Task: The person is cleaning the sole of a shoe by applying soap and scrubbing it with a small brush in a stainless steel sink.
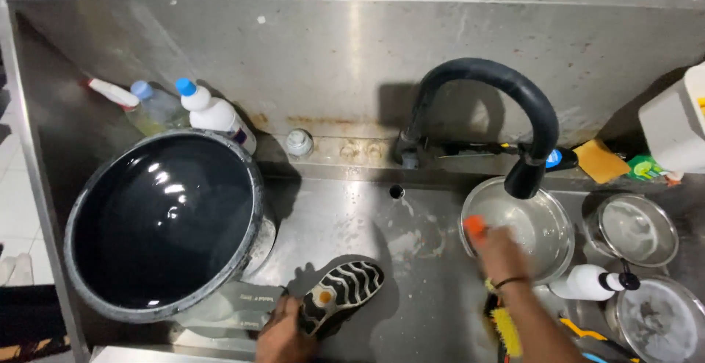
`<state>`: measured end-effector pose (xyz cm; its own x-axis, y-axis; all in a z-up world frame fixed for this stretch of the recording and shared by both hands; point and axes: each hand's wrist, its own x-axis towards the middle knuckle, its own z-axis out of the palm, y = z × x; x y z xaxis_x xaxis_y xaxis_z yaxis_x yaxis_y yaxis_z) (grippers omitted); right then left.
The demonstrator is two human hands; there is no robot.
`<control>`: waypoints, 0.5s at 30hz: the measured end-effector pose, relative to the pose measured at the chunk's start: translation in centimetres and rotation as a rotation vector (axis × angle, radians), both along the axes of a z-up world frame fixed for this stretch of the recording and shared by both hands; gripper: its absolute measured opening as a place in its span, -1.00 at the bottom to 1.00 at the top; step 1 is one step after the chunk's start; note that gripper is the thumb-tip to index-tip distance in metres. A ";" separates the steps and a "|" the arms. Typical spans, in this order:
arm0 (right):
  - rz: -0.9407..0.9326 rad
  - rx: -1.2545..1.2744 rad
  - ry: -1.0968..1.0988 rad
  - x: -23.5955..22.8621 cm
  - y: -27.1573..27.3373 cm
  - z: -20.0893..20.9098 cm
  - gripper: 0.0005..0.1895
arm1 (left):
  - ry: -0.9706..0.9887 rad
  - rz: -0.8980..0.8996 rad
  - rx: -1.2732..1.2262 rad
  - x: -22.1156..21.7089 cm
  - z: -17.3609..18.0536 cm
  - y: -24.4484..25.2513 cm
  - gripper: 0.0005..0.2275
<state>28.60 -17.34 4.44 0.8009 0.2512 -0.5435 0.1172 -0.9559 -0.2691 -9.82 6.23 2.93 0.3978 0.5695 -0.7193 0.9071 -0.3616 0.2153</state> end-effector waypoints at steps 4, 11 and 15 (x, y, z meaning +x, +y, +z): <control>-0.165 -0.196 0.179 6.0 -4.5 -4.0 -0.09 | 0.187 -0.271 0.065 2.0 -2.7 -2.5 -0.34; 0.055 0.222 0.337 -8.4 4.3 1.7 -0.59 | 0.112 -0.300 0.098 6.0 0.6 -5.9 -0.22; 0.061 0.210 0.301 -11.8 3.2 -9.9 -0.42 | 0.137 -0.265 -0.005 7.2 2.5 -6.0 -0.22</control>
<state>16.78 -14.18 -5.49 0.5929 0.4249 -0.6840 0.0583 -0.8699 -0.4898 -2.62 0.25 5.43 0.4315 0.4549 -0.7790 0.8018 -0.5892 0.1000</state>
